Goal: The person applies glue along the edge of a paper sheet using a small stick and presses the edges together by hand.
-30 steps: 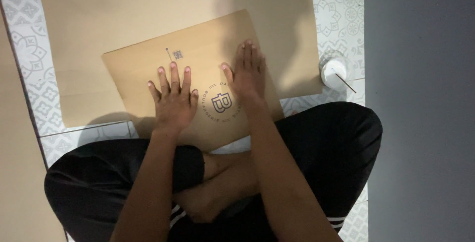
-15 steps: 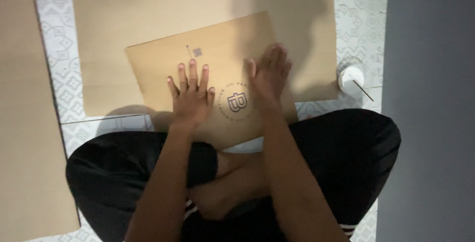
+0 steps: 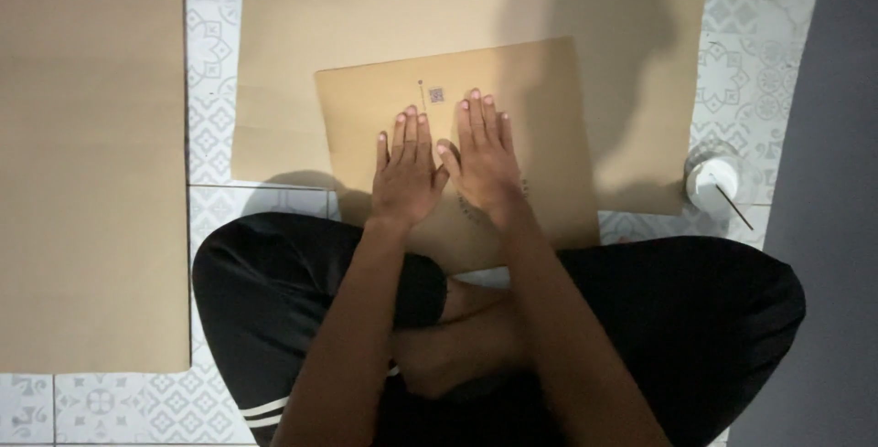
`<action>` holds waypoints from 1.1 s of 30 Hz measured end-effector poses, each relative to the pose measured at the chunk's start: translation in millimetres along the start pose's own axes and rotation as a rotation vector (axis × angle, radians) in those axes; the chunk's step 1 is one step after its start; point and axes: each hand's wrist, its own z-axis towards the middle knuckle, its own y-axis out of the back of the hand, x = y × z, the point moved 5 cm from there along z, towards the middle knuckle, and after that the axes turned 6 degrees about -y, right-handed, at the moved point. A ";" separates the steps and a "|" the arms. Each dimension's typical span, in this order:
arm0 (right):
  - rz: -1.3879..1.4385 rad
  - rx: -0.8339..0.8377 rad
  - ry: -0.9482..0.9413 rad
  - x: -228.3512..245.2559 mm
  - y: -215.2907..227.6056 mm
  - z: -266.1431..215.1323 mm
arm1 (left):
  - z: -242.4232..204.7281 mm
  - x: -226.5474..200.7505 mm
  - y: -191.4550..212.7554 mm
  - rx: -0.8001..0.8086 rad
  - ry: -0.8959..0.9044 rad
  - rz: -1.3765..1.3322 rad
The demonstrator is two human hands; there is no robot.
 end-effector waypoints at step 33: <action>0.005 0.302 -0.100 7.2 12.2 4.0 | -45.4 32.1 16.9 -0.181 0.458 0.088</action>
